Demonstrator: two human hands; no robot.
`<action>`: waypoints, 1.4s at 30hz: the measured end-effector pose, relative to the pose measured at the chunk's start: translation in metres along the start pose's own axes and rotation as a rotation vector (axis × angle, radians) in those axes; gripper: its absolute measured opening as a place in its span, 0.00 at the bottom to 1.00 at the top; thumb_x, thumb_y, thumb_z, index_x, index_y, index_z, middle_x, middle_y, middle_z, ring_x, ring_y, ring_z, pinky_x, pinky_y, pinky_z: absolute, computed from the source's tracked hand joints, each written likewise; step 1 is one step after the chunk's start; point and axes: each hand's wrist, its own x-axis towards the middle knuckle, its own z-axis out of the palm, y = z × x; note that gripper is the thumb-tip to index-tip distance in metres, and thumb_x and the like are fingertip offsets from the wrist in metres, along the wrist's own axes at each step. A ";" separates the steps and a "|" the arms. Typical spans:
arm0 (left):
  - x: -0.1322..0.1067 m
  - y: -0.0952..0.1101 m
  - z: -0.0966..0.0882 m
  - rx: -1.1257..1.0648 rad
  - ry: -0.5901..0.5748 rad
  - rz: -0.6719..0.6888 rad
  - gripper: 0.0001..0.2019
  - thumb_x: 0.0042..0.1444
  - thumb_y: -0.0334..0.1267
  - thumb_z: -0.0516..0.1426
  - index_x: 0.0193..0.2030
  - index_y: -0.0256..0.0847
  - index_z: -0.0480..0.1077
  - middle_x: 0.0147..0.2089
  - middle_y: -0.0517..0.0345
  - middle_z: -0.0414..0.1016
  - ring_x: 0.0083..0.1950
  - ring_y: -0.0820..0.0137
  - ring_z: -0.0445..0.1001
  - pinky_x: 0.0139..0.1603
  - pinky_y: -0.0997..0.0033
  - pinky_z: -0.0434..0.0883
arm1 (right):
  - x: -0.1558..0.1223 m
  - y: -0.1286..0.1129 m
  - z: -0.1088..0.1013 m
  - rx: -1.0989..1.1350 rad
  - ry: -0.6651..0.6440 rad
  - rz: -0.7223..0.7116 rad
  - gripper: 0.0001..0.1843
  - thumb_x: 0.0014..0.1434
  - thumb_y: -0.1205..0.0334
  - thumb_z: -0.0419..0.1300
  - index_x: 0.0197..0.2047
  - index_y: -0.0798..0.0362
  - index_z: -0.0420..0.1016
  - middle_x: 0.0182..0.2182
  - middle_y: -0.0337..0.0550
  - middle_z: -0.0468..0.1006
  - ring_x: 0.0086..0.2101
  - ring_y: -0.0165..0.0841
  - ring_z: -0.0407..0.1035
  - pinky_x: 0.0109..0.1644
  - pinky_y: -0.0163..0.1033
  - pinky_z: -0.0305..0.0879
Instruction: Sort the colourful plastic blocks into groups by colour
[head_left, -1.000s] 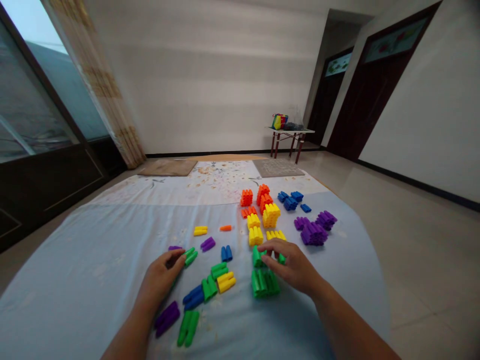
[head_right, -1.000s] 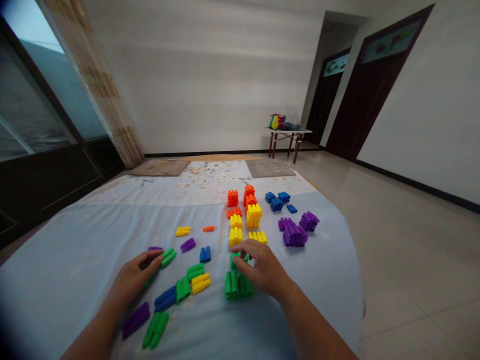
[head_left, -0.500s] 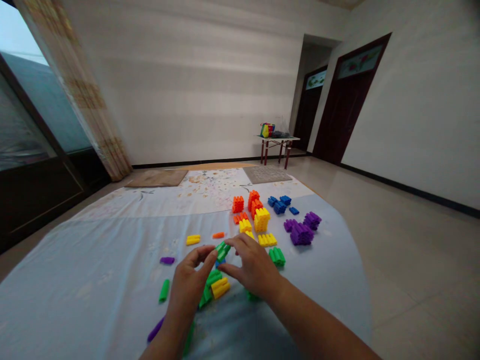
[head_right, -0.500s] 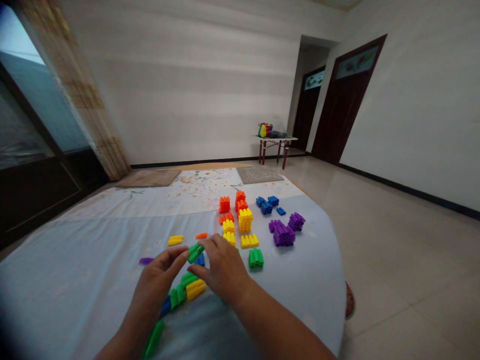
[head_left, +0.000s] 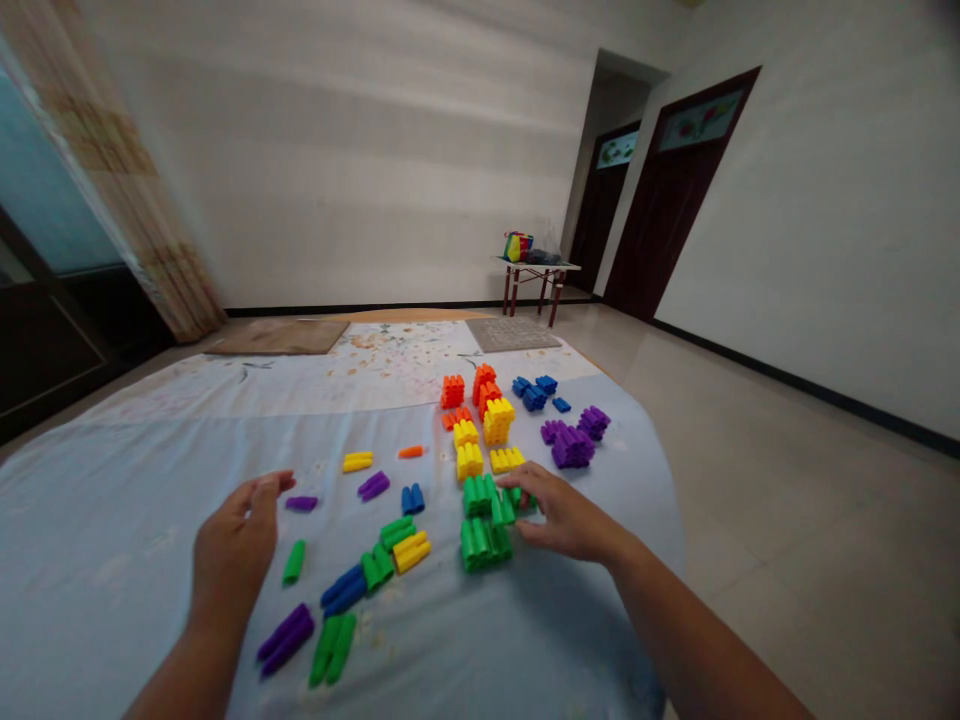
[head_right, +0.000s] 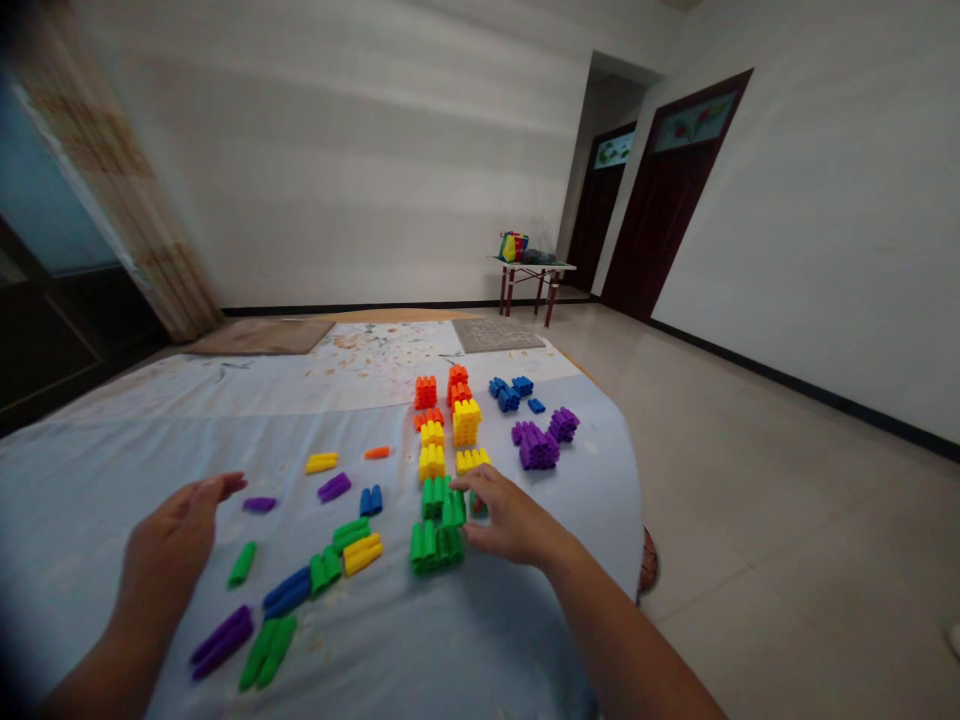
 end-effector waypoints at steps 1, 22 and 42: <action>0.002 -0.008 -0.001 0.021 0.012 -0.023 0.21 0.57 0.49 0.44 0.43 0.39 0.72 0.45 0.55 0.75 0.51 0.60 0.70 0.55 0.61 0.64 | -0.003 0.002 0.001 -0.002 -0.037 -0.002 0.28 0.48 0.73 0.60 0.54 0.51 0.67 0.44 0.44 0.68 0.38 0.31 0.66 0.47 0.40 0.66; 0.008 -0.065 0.019 -0.189 0.210 -0.092 0.20 0.52 0.49 0.47 0.36 0.40 0.73 0.37 0.52 0.78 0.44 0.63 0.74 0.50 0.62 0.68 | 0.025 -0.102 0.067 -0.025 -0.053 -0.313 0.16 0.59 0.63 0.57 0.51 0.53 0.70 0.45 0.46 0.74 0.47 0.35 0.66 0.54 0.42 0.62; 0.004 -0.071 0.014 -0.393 0.235 -0.179 0.18 0.48 0.49 0.49 0.32 0.38 0.73 0.33 0.51 0.77 0.39 0.62 0.74 0.46 0.59 0.70 | 0.108 -0.085 0.177 -0.454 -0.122 -0.057 0.18 0.64 0.54 0.51 0.55 0.50 0.67 0.59 0.52 0.63 0.59 0.43 0.54 0.60 0.55 0.49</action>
